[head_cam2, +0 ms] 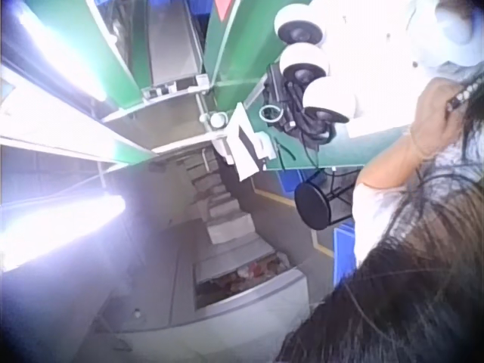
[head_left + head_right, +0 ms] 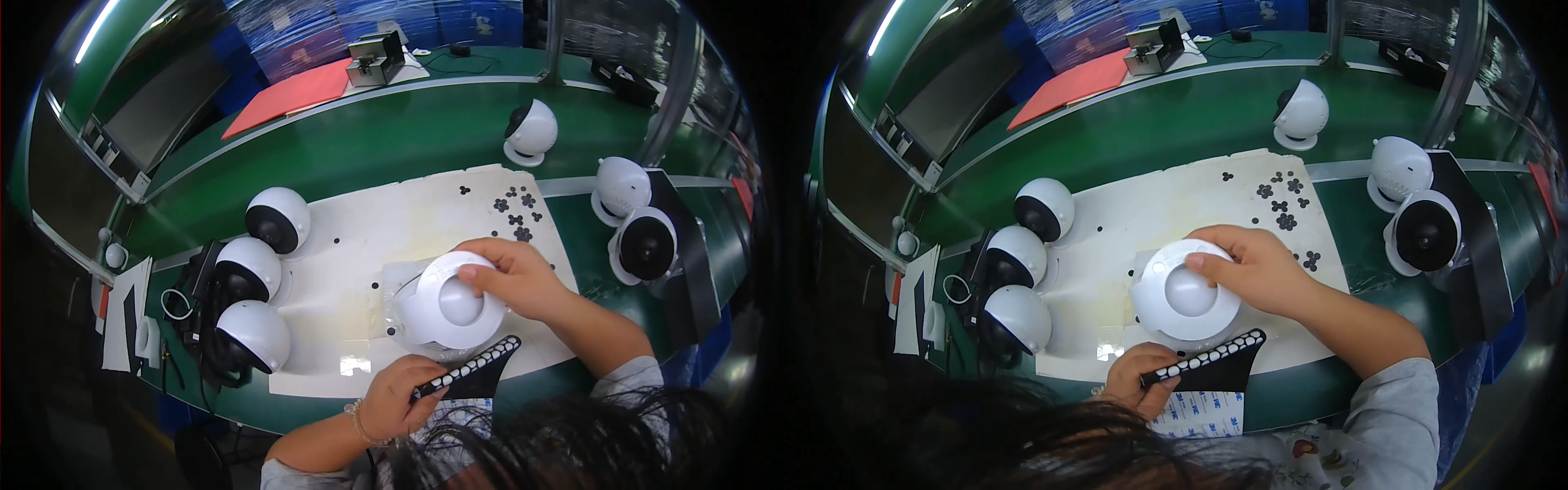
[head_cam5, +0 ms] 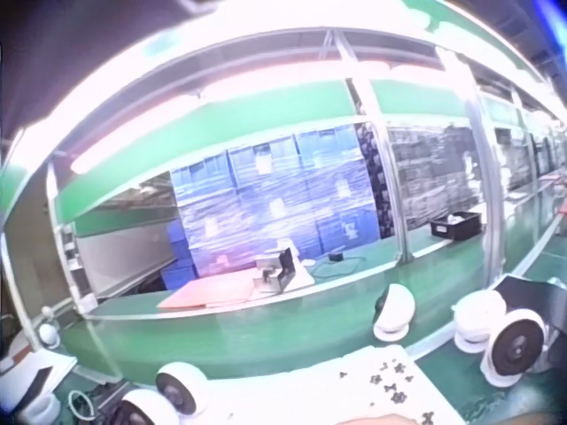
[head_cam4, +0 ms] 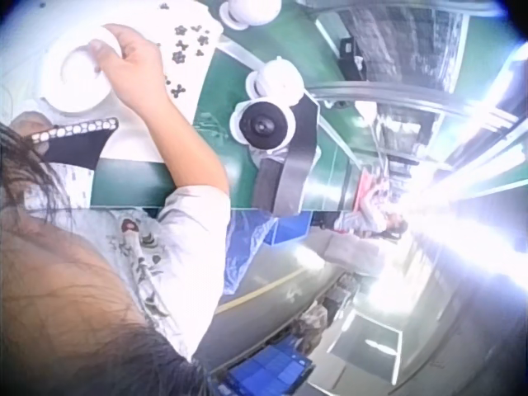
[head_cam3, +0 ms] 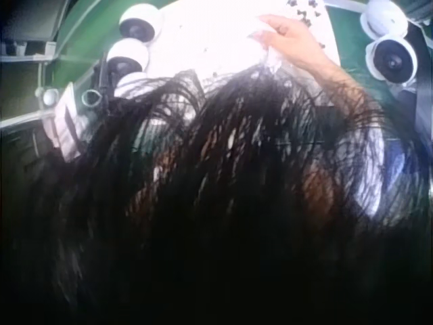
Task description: The person assembles white dome security cameras by hand on a green workbench. They pick up camera housings, place small black circular components into the mounting holes, and set the finished units aside. The process is repeated for multiple units throughout the clip.
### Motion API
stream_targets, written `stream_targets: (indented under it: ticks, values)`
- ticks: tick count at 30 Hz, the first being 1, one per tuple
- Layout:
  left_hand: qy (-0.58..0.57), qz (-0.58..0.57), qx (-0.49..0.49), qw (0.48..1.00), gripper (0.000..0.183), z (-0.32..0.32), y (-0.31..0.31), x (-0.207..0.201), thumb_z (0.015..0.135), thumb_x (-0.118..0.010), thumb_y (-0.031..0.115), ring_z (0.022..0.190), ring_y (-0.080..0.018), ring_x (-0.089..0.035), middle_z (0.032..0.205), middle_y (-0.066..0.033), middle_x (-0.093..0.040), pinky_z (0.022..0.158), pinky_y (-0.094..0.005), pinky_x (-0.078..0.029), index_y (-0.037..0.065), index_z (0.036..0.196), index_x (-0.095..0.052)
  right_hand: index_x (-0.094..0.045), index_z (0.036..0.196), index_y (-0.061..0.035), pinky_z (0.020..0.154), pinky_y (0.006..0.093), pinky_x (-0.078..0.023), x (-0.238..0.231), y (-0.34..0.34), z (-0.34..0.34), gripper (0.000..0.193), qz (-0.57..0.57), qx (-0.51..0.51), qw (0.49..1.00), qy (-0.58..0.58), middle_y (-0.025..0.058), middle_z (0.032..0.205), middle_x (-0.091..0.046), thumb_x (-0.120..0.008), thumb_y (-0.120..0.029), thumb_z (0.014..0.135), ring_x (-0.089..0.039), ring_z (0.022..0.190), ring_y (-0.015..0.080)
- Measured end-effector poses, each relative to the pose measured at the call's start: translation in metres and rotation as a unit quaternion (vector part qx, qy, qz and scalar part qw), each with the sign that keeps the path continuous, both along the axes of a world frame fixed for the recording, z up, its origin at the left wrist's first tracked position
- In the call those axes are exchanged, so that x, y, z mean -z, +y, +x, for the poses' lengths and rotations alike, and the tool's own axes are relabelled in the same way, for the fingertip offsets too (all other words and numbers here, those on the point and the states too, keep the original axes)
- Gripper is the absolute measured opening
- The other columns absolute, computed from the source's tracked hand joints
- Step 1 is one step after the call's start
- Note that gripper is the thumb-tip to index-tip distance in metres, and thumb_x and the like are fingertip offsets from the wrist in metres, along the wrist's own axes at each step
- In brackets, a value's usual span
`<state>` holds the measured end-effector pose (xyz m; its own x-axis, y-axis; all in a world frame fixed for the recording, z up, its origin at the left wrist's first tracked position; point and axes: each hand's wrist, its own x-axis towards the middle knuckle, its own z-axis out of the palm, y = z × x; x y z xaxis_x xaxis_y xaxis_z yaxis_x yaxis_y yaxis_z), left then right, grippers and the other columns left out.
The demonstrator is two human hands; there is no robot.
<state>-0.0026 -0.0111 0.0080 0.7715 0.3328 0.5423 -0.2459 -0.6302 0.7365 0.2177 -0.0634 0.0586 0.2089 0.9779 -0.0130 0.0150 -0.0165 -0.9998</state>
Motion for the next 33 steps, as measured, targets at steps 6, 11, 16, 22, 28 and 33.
stream_targets:
  ticks: [6,11,16,22,28,33]
  values:
    - [-0.020,0.007,-0.061,0.998,0.027,-0.005,0.000,0.003,0.069,-0.065,0.001,0.069,-0.0280,-0.060,0.083,-0.0146,-0.060,0.062,-0.0314,-0.049,-0.001,0.094,-0.055,-0.061,0.098,-0.0067,0.077,0.0342,-0.039,0.008,-0.025,-0.008,0.030,0.293,0.133,0.824,-0.466,0.0083,0.104,-0.054,-0.067,-0.019,0.072,-0.051,0.092,0.0230]
    - [-0.003,0.014,-0.066,0.998,0.021,-0.002,0.001,-0.006,0.069,-0.066,0.002,0.065,-0.0271,-0.060,0.078,-0.0143,-0.060,0.058,-0.0307,-0.048,-0.001,0.088,-0.057,-0.064,0.093,-0.0123,0.075,0.0299,-0.036,0.003,-0.042,-0.035,0.025,0.368,0.013,0.775,-0.514,0.0015,0.103,-0.057,-0.067,-0.018,0.069,-0.052,0.093,0.0177]
    - [0.029,0.005,-0.099,0.995,0.021,-0.006,-0.001,-0.008,0.068,-0.067,0.003,0.064,-0.0273,-0.059,0.076,-0.0139,-0.060,0.056,-0.0314,-0.048,-0.001,0.086,-0.057,-0.065,0.093,-0.0127,0.073,0.0302,-0.035,0.027,-0.052,-0.043,0.024,0.438,0.013,0.723,-0.534,-0.0016,0.102,-0.059,-0.065,-0.016,0.069,-0.052,0.096,0.0155]
    - [-0.007,0.045,-0.076,0.996,0.021,-0.002,0.002,-0.006,0.067,-0.066,0.003,0.064,-0.0290,-0.058,0.075,-0.0140,-0.059,0.056,-0.0321,-0.047,0.000,0.086,-0.057,-0.063,0.093,-0.0106,0.069,0.0268,-0.034,0.009,-0.037,-0.049,0.023,0.403,-0.027,0.767,-0.498,-0.0009,0.094,-0.059,-0.062,-0.014,0.071,-0.054,0.093,0.0139]
    - [0.028,0.007,-0.070,0.997,0.023,-0.003,0.000,-0.009,0.064,-0.062,0.001,0.064,-0.0301,-0.057,0.076,-0.0137,-0.058,0.056,-0.0346,-0.047,0.000,0.085,-0.056,-0.060,0.097,-0.0087,0.059,0.0243,-0.036,0.014,-0.048,-0.051,0.024,0.443,-0.119,0.757,-0.465,0.0025,0.090,-0.059,-0.059,-0.011,0.074,-0.057,0.083,0.0160]
    - [0.030,0.053,-0.044,0.997,0.025,-0.002,0.002,-0.004,0.062,-0.063,0.000,0.064,-0.0299,-0.056,0.074,-0.0124,-0.057,0.055,-0.0351,-0.046,0.000,0.086,-0.057,-0.058,0.101,-0.0059,0.061,0.0283,-0.040,0.011,-0.028,-0.065,0.028,0.389,-0.064,0.875,-0.280,0.0048,0.088,-0.059,-0.059,-0.006,0.073,-0.057,0.078,0.0183]
